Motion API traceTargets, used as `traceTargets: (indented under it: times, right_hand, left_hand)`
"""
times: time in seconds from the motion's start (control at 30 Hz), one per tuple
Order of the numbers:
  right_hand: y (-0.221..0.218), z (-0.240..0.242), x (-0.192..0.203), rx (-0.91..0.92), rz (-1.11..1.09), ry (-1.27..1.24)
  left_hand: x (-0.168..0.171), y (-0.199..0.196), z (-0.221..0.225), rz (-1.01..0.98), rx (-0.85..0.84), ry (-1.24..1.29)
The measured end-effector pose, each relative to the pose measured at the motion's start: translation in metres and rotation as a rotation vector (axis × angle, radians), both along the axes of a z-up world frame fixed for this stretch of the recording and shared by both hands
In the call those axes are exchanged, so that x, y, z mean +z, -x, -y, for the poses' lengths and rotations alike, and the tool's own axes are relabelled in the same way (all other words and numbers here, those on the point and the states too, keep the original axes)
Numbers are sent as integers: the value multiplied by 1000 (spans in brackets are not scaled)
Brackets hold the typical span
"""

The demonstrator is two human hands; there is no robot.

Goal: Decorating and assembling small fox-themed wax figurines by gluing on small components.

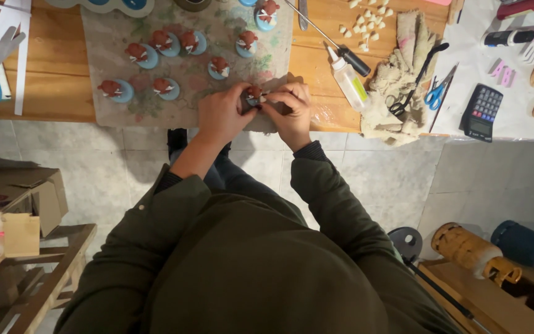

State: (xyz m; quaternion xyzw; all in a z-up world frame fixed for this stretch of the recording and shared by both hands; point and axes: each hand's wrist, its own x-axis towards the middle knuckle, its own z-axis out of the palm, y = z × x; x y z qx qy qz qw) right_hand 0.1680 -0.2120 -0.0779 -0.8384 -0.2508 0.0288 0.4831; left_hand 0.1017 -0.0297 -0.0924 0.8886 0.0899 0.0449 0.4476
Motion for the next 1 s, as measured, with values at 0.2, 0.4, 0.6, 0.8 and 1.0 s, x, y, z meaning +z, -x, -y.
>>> traceTargets:
  times: [0.2,0.4,0.6,0.8,1.0]
  right_hand:
    - [1,1,6,7,5,34]
    - [0,5,8,20,23,21]
    - [1,4,4,20,17,-2]
    - [1,1,-1,-51,-62,-50]
    - [2,-3,-1,-62,-35,-20]
  left_hand:
    - [-1,1,-1,16,-2,14]
    - [2,1,-1,22,4,14]
    - [0,0,0,10,6,6]
    - [0,1,1,23,14,9]
    - [1,0,1,21,15,18]
